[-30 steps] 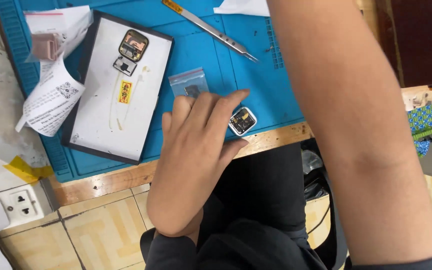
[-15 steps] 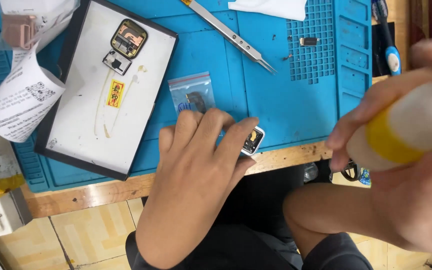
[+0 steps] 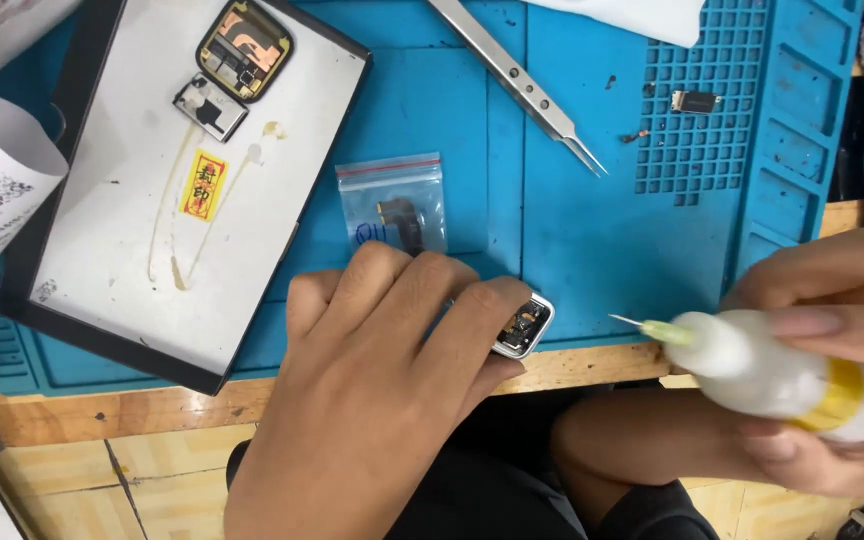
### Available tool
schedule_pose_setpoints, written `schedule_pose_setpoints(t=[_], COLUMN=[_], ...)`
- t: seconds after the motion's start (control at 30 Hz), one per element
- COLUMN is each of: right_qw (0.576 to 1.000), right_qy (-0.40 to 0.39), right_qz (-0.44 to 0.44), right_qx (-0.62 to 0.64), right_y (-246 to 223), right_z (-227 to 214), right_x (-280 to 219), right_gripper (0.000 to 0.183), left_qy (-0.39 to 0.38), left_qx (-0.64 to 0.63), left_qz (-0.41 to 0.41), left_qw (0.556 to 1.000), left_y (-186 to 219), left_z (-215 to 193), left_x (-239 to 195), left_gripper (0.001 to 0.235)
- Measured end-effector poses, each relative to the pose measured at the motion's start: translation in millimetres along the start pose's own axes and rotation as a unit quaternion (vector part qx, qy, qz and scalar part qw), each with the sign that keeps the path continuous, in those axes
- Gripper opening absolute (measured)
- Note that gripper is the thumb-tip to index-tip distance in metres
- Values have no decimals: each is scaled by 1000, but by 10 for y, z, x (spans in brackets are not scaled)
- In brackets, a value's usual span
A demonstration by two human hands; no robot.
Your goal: The person applies a yellow liquid to a small electronic component, then uses a pen-like tool to scrape and clean the component's surface. They continue to manipulate the component with the tool, focusing on specific areas.
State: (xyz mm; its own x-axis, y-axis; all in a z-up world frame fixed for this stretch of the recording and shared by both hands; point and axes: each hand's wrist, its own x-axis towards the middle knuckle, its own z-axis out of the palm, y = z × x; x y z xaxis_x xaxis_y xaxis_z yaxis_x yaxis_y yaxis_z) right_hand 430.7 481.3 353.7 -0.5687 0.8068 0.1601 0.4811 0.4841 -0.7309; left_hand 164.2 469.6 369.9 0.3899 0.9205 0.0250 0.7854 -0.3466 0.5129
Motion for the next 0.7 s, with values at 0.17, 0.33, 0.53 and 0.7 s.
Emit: schedule_pose_setpoints(t=[0.17, 0.33, 0.53, 0.7], right_qw=[996, 992, 674, 819], right_qy=[-56, -83, -15, 186], right_qz=[51, 92, 479, 349], right_qx=[46, 33, -562, -416], right_y=[129, 293, 1335, 477], right_z=[-61, -95, 513, 1005], right_x=[-149, -191, -1548, -709], right_gripper=[51, 54, 44, 42], left_qy=[10, 15, 23, 33], left_qx=[-33, -42, -72, -22], left_qz=[5, 6, 15, 12], left_qw=[999, 999, 997, 999], left_y=[-22, -41, -71, -20], left_z=[-11, -5, -22, -20], left_x=[-9, -11, -6, -4], left_gripper=[38, 33, 18, 16])
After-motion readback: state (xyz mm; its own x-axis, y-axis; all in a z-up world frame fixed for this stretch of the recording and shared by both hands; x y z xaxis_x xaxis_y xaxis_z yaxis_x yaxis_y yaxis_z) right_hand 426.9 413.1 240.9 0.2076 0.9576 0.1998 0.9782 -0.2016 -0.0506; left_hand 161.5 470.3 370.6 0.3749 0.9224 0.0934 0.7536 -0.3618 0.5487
